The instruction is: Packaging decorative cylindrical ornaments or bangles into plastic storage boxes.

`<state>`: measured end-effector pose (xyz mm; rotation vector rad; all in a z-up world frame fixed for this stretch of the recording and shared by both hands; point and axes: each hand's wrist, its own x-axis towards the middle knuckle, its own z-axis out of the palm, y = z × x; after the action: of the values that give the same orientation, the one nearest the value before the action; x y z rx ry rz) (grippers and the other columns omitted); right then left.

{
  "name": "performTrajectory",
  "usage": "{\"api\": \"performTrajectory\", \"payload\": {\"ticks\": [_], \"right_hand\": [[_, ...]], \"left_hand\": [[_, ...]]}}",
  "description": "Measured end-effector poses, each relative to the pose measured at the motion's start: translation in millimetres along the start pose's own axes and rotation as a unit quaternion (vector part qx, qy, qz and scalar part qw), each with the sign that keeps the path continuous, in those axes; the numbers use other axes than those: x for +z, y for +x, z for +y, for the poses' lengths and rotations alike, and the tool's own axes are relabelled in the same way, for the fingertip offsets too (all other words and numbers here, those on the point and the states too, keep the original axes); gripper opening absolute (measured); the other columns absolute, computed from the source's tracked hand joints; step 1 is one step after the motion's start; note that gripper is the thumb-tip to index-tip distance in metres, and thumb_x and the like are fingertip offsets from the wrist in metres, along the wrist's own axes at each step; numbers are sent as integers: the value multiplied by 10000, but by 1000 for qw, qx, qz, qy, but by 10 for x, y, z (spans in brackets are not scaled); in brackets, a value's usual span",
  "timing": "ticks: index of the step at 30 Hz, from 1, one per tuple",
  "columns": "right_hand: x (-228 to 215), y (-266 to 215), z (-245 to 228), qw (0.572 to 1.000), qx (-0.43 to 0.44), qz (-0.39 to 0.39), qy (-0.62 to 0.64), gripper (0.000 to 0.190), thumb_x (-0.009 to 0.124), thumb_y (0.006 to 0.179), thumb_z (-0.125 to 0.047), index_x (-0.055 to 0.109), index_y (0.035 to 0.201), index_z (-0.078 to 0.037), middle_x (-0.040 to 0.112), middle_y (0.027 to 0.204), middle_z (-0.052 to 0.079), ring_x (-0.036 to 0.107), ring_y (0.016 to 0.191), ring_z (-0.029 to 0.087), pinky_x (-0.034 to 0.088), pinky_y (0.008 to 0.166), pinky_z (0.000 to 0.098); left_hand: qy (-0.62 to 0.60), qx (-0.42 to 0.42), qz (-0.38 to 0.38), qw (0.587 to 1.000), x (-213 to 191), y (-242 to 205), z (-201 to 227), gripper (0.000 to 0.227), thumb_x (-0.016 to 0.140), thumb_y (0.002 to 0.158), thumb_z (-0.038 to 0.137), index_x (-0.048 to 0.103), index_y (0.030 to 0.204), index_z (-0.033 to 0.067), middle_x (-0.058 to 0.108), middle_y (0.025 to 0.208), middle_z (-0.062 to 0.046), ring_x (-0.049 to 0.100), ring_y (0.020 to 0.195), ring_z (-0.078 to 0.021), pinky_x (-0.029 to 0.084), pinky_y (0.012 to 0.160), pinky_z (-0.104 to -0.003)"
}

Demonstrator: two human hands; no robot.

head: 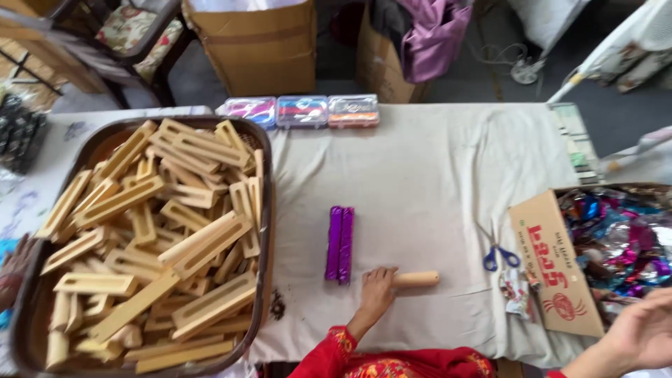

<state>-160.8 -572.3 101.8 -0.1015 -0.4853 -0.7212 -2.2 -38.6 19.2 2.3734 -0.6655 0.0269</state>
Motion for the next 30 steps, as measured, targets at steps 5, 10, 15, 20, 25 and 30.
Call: {"api": "performTrajectory", "payload": {"ticks": [5,10,15,20,25,30], "right_hand": [[1102,265,1180,864,-20,325,-384,747,744,943,-372,393,1510,-37,663,1327,217,650,1219,346,578,1087,450],[779,222,1057,86,-137,54,-985,729,668,1014,-19,286,1634,-51,388,1652,278,421,1526,409,398,1301,574],[72,228,965,113,-49,143,-982,774,735,1106,-150,229,1675,-14,234,1694,311,286,1602,480,227,1262,669],[54,109,789,58,-11,178,-982,855,764,1038,-339,257,1655,-36,251,1688,266,218,1600,445,133,1253,707],[-7,216,932,11,-4,205,-979,1023,785,922,-552,268,1628,-23,216,1677,293,66,1565,467,37,1184,758],[-175,320,720,57,51,219,-973,1140,794,813,-543,182,1640,-51,177,1670,286,27,1543,452,11,1126,789]], "left_hand": [[-4,-3,-12,1000,-18,35,42,702,792,677,39,594,1343,133,619,1164,-79,564,1144,-283,385,1000,-492],[4,-28,-27,999,11,52,27,574,784,702,33,650,1251,136,623,1127,-74,571,1130,-279,386,1006,-489],[-1,-29,-18,999,2,51,49,497,761,717,48,669,1198,133,630,1106,-71,584,1110,-272,390,996,-490],[4,17,-9,1000,-7,25,-17,405,716,731,86,679,1134,110,647,1083,-111,587,1038,-325,415,916,-514],[57,-22,-27,998,-33,49,26,365,691,822,127,679,1186,149,680,1131,-66,629,1033,-280,439,959,-478],[62,-23,-25,997,-204,72,161,440,777,786,211,685,1214,169,676,1124,-37,633,1066,-237,401,1032,-459]]}}
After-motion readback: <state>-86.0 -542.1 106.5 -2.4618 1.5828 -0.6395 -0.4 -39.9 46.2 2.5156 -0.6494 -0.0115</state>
